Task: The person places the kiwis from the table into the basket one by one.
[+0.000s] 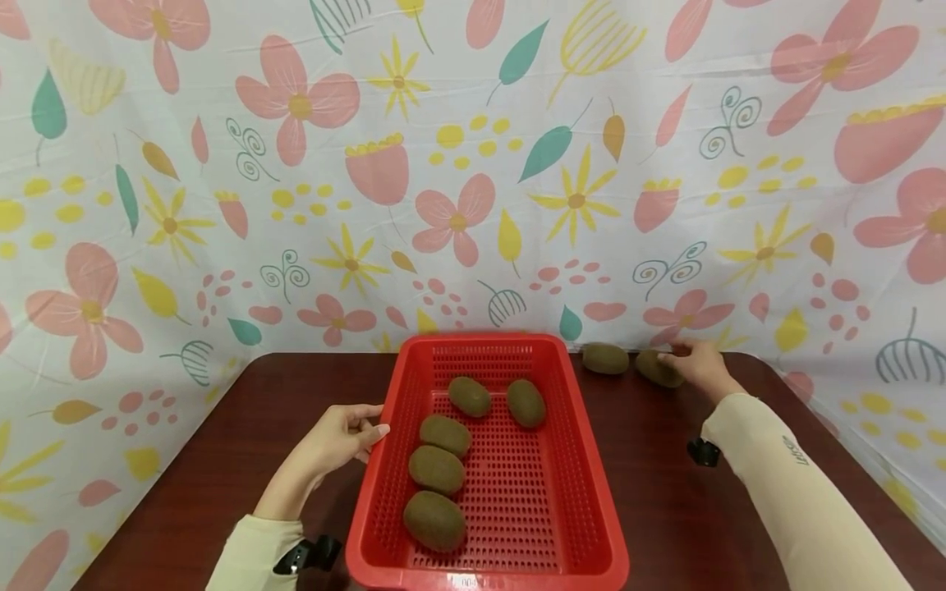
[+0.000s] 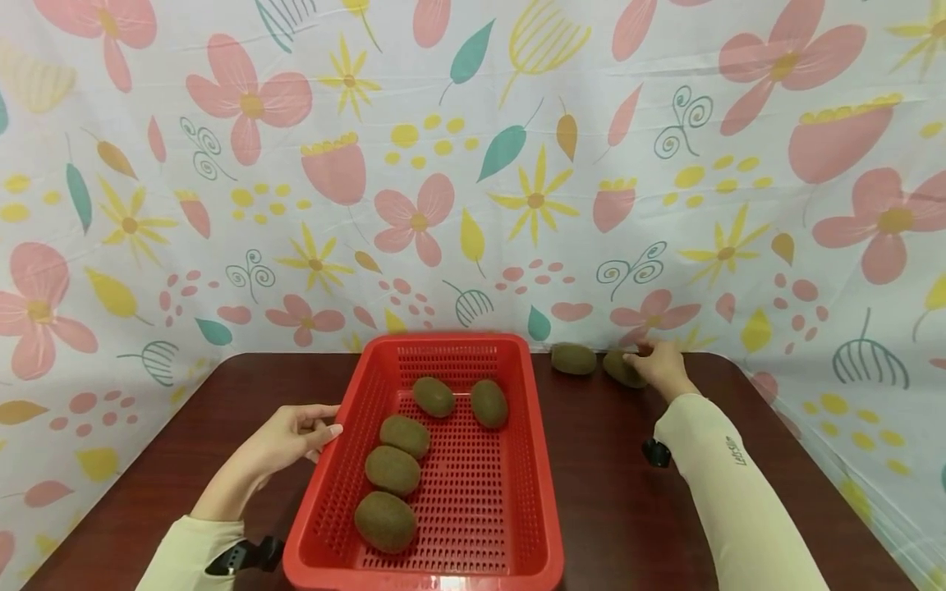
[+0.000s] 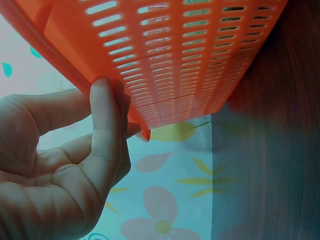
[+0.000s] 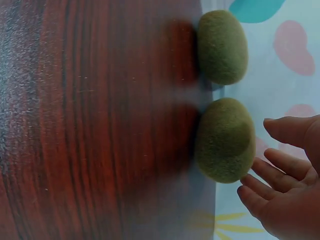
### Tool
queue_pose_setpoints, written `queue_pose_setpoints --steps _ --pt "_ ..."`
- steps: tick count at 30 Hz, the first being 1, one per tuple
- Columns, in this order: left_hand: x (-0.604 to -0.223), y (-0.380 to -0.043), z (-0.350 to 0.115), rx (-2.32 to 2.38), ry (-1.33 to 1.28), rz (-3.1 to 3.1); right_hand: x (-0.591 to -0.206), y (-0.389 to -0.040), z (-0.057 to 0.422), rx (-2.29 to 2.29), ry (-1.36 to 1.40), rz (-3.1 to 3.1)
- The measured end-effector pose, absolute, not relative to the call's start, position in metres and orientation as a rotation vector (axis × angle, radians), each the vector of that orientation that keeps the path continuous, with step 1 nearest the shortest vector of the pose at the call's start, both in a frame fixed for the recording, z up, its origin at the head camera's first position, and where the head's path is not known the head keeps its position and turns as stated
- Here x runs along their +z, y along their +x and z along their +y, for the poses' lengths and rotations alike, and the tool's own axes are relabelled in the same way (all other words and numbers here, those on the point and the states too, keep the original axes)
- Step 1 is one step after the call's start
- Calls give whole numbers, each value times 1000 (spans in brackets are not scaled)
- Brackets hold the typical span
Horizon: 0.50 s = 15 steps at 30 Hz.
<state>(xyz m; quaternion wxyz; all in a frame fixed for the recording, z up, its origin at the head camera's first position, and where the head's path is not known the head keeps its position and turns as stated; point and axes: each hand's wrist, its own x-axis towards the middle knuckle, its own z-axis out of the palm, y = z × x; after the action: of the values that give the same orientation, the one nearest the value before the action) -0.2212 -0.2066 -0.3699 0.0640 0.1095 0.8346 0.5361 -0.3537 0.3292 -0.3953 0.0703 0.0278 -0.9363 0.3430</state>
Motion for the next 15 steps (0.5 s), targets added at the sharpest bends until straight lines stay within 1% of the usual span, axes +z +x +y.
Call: queue_pose_setpoints --steps 15 --pt "-370 -221 -207 1619 332 2518 -409 -356 323 916 34 -2786"
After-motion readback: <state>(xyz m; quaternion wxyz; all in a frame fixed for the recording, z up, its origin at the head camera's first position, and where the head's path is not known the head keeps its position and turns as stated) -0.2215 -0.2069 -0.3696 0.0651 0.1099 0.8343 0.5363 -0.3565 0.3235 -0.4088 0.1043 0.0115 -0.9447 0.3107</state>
